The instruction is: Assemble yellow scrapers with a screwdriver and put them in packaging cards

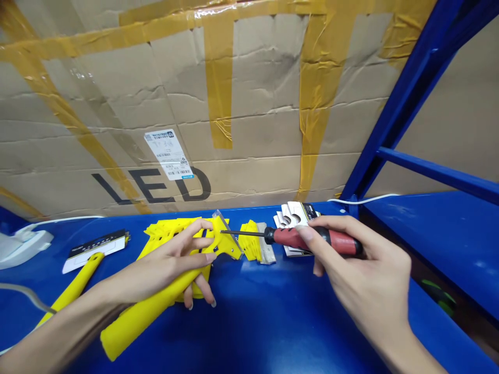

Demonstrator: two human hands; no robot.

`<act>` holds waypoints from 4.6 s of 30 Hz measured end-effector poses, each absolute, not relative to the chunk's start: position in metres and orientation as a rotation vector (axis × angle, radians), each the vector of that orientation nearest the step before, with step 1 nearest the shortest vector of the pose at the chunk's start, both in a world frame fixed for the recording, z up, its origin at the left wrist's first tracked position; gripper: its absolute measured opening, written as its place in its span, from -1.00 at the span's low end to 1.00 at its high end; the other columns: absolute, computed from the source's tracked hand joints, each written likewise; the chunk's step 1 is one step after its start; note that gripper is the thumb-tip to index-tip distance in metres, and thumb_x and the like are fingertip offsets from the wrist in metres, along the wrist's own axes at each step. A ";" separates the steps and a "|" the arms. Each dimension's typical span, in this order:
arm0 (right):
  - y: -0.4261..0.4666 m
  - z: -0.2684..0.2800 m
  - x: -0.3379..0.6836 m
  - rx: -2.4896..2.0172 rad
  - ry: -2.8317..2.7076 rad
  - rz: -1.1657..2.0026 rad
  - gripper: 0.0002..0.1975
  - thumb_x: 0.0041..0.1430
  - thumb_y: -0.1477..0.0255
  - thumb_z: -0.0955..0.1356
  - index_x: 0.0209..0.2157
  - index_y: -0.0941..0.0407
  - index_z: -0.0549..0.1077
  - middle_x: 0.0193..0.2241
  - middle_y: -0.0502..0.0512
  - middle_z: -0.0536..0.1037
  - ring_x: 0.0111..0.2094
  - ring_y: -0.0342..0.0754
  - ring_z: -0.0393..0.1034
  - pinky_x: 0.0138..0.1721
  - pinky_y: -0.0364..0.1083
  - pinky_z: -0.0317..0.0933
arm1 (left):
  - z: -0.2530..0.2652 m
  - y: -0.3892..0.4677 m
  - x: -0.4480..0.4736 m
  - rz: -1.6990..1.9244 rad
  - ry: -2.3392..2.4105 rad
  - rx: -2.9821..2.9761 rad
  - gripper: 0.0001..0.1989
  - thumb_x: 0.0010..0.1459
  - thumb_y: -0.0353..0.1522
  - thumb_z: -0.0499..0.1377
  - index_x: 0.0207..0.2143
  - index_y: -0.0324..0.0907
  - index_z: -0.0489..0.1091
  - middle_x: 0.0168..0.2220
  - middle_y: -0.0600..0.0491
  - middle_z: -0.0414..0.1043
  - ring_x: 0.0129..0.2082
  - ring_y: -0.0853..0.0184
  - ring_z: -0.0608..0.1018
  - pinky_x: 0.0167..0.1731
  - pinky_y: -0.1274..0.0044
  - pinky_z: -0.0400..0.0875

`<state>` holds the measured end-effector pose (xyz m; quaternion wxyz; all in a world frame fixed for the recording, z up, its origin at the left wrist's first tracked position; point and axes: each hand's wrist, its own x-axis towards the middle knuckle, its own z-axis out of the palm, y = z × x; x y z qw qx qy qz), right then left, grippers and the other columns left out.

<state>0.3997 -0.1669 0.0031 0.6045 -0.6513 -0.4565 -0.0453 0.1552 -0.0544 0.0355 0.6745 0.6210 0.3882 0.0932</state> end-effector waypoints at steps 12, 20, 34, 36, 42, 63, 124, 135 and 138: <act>-0.172 0.004 0.415 -1.301 -1.323 0.074 -0.71 0.13 0.38 0.49 -0.07 -0.08 0.57 -0.23 0.02 0.67 -0.32 -0.03 0.60 -0.34 -0.12 0.50 | 0.037 -0.056 0.150 0.176 0.949 1.559 -0.31 0.36 -0.17 0.11 0.37 0.06 -0.21 -0.48 0.08 0.54 -0.61 0.30 0.59 -0.57 0.57 0.43; -0.171 0.009 0.410 -1.322 -1.323 0.113 -0.65 0.12 0.36 0.49 -0.02 -0.06 0.57 -0.21 0.00 0.68 -0.40 -0.10 0.57 -0.40 -0.16 0.48 | 0.027 -0.054 0.147 0.156 0.968 1.556 -0.32 0.32 -0.17 0.16 0.35 0.07 -0.11 -0.08 -0.10 0.52 -0.45 0.20 0.68 -0.57 0.54 0.47; -0.172 0.005 0.414 -1.300 -1.357 0.161 -0.66 0.18 0.34 0.46 0.02 -0.05 0.53 -0.08 0.08 0.63 -0.35 -0.06 0.57 -0.41 -0.13 0.48 | 0.035 -0.055 0.148 0.143 0.955 1.593 -0.25 0.34 -0.19 0.14 0.42 -0.04 -0.20 -0.43 0.07 0.56 -0.55 0.28 0.63 -0.56 0.58 0.44; -0.173 0.006 0.414 -1.259 -1.353 0.187 -0.66 0.18 0.35 0.46 0.02 -0.05 0.53 -0.15 0.07 0.64 -0.34 -0.04 0.57 -0.37 -0.11 0.49 | 0.033 -0.055 0.148 0.141 0.942 1.587 -0.25 0.34 -0.20 0.13 0.43 -0.05 -0.21 -0.43 0.07 0.56 -0.54 0.27 0.64 -0.56 0.57 0.45; -0.172 0.007 0.417 -1.239 -1.361 0.215 -0.69 0.16 0.37 0.47 -0.03 -0.07 0.57 -0.15 0.03 0.65 -0.26 -0.03 0.59 -0.30 -0.12 0.49 | 0.037 -0.056 0.149 0.148 0.973 1.613 -0.21 0.33 -0.20 0.14 0.43 -0.08 -0.24 -0.46 0.08 0.56 -0.56 0.28 0.62 -0.58 0.57 0.43; -0.176 0.011 0.412 -1.231 -1.349 0.155 -0.63 0.15 0.37 0.49 0.01 -0.10 0.52 -0.08 0.01 0.64 -0.36 -0.12 0.57 -0.35 -0.16 0.48 | 0.040 -0.060 0.154 0.148 0.983 1.561 -0.23 0.34 -0.25 0.14 0.42 -0.03 -0.25 -0.36 0.07 0.53 -0.58 0.31 0.62 -0.59 0.57 0.42; -0.173 0.007 0.399 -1.221 -1.264 0.179 -0.71 0.18 0.38 0.47 -0.07 -0.02 0.43 -0.25 0.04 0.62 -0.54 -0.09 0.55 -0.48 -0.09 0.54 | 0.036 -0.052 0.161 0.108 0.940 1.478 -0.36 0.33 -0.36 0.10 0.35 -0.15 -0.13 -0.58 0.26 0.36 -0.67 0.40 0.53 -0.66 0.65 0.31; -0.164 0.013 0.406 -1.041 -0.752 0.339 -0.75 -0.03 0.41 0.56 -0.33 0.06 0.48 -0.40 0.09 0.64 -0.54 -0.03 0.53 -0.52 -0.08 0.44 | 0.044 -0.049 0.151 0.319 0.875 1.735 -0.44 0.28 -0.22 0.17 0.28 -0.07 0.14 -0.40 0.09 0.54 -0.62 0.35 0.54 -0.63 0.56 0.39; -0.156 0.015 0.412 -0.983 -0.580 0.366 -0.76 -0.11 0.48 0.58 -0.42 0.11 0.48 -0.52 0.03 0.56 -0.54 -0.07 0.51 -0.57 -0.17 0.38 | 0.046 -0.045 0.146 0.480 0.928 2.237 -0.56 0.28 -0.27 0.16 0.20 -0.03 0.35 -0.13 -0.01 0.62 -0.39 0.26 0.63 -0.38 0.43 0.54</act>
